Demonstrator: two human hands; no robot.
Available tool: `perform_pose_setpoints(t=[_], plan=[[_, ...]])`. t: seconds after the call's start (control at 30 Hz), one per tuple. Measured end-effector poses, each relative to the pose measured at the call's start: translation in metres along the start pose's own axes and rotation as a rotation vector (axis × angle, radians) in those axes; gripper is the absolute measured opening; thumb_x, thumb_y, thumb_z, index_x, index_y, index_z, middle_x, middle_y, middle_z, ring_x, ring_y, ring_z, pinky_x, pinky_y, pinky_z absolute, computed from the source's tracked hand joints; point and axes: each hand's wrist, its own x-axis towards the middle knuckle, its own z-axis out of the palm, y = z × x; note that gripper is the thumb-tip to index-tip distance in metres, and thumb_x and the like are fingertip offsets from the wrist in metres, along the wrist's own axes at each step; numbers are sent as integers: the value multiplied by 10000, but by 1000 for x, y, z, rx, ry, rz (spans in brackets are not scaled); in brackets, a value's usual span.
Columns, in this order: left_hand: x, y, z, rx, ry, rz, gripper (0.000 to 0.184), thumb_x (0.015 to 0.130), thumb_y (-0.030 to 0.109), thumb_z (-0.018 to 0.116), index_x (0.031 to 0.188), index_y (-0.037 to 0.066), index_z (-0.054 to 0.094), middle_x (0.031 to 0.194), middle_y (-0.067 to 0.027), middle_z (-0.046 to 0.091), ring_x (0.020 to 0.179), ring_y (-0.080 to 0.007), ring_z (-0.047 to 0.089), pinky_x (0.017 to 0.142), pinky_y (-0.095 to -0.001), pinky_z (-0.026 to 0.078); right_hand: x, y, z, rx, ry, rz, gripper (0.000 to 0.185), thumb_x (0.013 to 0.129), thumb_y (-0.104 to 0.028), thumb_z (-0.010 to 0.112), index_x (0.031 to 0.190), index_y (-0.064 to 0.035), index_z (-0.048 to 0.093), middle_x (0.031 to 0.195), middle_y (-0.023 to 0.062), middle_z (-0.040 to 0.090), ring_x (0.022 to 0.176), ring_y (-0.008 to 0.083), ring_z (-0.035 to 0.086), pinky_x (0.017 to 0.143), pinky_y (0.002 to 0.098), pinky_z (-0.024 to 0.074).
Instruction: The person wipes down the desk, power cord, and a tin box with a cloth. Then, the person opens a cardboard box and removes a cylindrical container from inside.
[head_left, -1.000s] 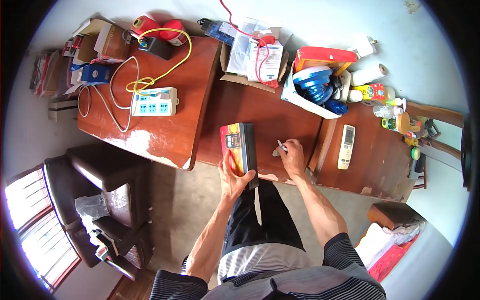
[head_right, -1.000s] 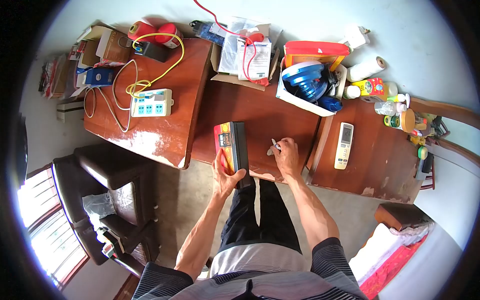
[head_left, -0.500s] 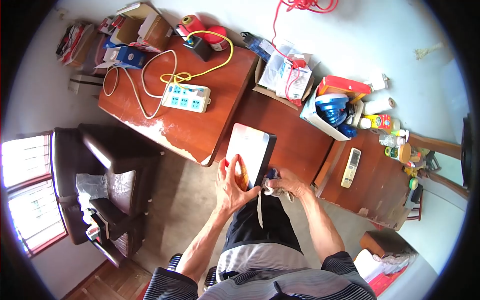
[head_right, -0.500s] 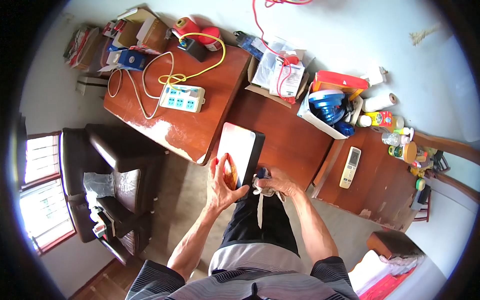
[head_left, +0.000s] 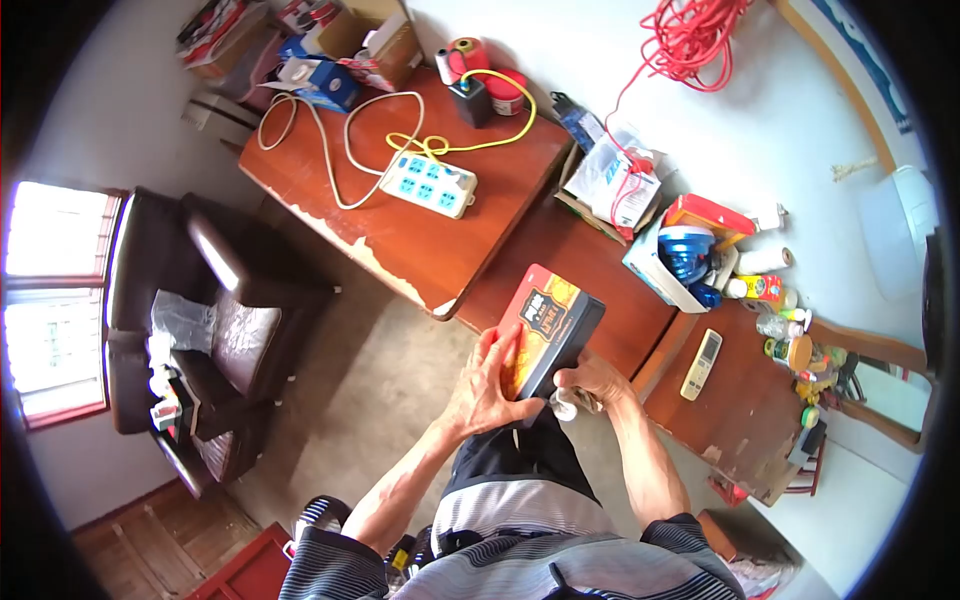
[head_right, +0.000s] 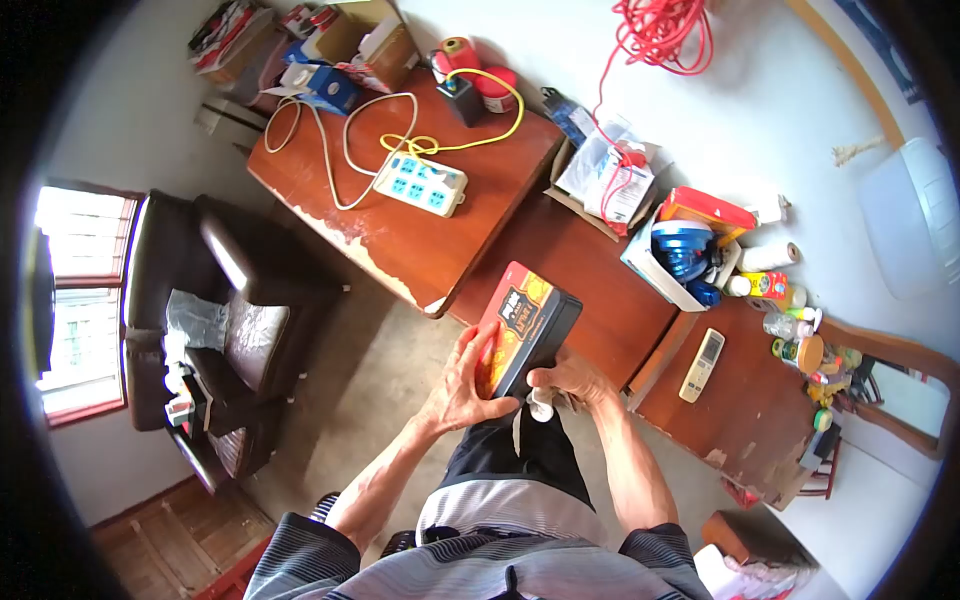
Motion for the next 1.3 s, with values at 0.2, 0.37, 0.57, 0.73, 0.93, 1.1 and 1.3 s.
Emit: perform_pose_setpoints(t=[0.2, 0.37, 0.57, 0.73, 0.93, 1.1, 1.3], plan=[[-22, 17, 8, 80, 137, -85, 1084, 592, 436, 849, 1526, 136, 386, 1498, -317, 361, 1382, -493, 388, 1101, -580, 367, -7, 2, 0, -338, -7, -64, 1195, 554, -636, 924, 1453, -8, 447, 1332, 128, 584, 1250, 250, 543, 1051, 363, 447], [-35, 39, 19, 243, 186, -168, 1094, 596, 425, 845, 1539, 149, 363, 1502, -322, 334, 1371, -477, 384, 1101, -591, 345, -22, 6, 4, -568, 105, -44, 1218, 516, -779, 855, 1387, 8, 530, 1301, 179, 621, 1236, 278, 565, 1064, 412, 443], [-50, 27, 26, 249, 159, -60, 1237, 623, 522, 911, 1578, 84, 258, 1503, -266, 373, 1371, -438, 408, 1104, -543, 377, -41, 6, 6, -440, 154, -116, 917, 667, -549, 885, 1326, 11, 580, 1222, 137, 660, 1142, 248, 614, 991, 365, 473], [-49, 19, 0, -645, 76, -158, 1238, 716, 545, 875, 1590, 40, 159, 1418, -187, 511, 1272, -294, 550, 1047, -422, 474, -59, 0, -3, -158, 59, -113, 837, 676, -415, 900, 1319, 9, 572, 1199, 77, 654, 1098, 172, 611, 978, 311, 479], [-52, -4, 12, -982, -118, -315, 932, 765, 405, 889, 1452, -10, 415, 1273, -131, 629, 1181, -232, 612, 1026, -375, 500, -61, 8, 7, -225, -36, -110, 1031, 596, -588, 929, 1346, 15, 562, 1224, 80, 658, 1108, 156, 601, 938, 298, 492], [-70, -24, 20, -1113, 47, -404, 755, 786, 315, 880, 1352, -14, 505, 1211, -116, 651, 1108, -211, 640, 1001, -372, 518, -47, 17, 2, -421, -41, -93, 1051, 602, -725, 855, 1300, 16, 590, 1170, 93, 671, 1093, 162, 606, 912, 312, 490], [-84, -55, -3, -1089, 205, -469, 668, 829, 226, 833, 1350, -17, 494, 1196, -124, 656, 1069, -204, 654, 952, -360, 543, -11, 66, -29, -125, 405, 3, 504, 863, -458, 800, 1074, -32, 632, 934, 56, 684, 814, 146, 660, 743, 291, 534]])
